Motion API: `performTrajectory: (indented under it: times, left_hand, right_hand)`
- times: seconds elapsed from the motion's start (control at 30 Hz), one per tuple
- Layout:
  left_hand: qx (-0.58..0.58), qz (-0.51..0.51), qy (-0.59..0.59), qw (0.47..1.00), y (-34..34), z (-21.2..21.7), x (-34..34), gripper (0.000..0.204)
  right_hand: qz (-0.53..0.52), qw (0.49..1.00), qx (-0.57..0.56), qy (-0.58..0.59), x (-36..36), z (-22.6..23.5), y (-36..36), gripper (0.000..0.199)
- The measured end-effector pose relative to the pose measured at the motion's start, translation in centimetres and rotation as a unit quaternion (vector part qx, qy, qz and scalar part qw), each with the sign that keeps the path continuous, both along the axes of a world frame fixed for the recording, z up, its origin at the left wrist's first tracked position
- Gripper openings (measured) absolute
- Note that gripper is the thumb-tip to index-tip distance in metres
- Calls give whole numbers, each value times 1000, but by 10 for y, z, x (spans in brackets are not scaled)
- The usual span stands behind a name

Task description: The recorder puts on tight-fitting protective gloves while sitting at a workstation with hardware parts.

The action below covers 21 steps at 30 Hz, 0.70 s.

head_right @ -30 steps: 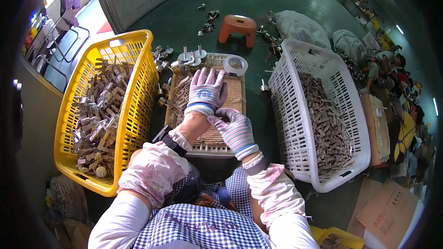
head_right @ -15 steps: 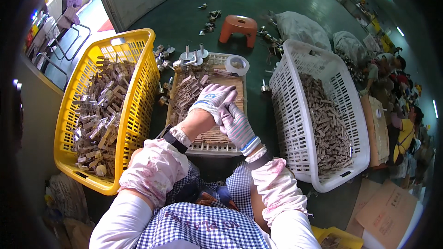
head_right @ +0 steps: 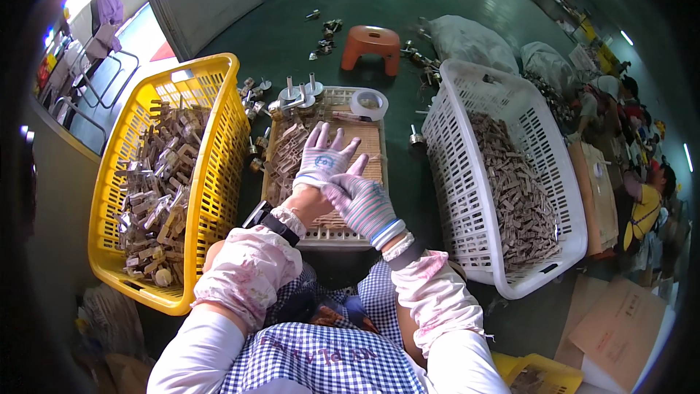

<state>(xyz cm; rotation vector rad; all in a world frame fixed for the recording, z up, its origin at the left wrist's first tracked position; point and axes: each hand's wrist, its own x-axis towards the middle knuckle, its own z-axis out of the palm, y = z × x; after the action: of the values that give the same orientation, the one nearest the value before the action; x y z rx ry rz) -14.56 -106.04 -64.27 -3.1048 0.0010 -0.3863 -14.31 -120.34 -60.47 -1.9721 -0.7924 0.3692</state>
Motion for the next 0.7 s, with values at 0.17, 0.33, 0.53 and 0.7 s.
performTrajectory:
  times: [0.17, 0.33, 0.53, 0.7]
  left_hand:
    - [-162, -104, -86, 977, 5, -10, 3, 48]
    - [-523, -143, -58, 838, 2, -19, 1, 46]
    - [-207, 10, -201, 958, -1, 4, 7, 91]
    - [-529, 96, 233, 810, -4, 37, -3, 70]
  right_hand:
    - [63, 997, 45, 12, -9, 10, -8, 35]
    - [79, 995, 53, 43, -7, 14, -5, 36]
    - [68, 994, 39, 73, -5, 6, -4, 34]
    - [73, 990, 67, 103, -5, -2, -5, 35]
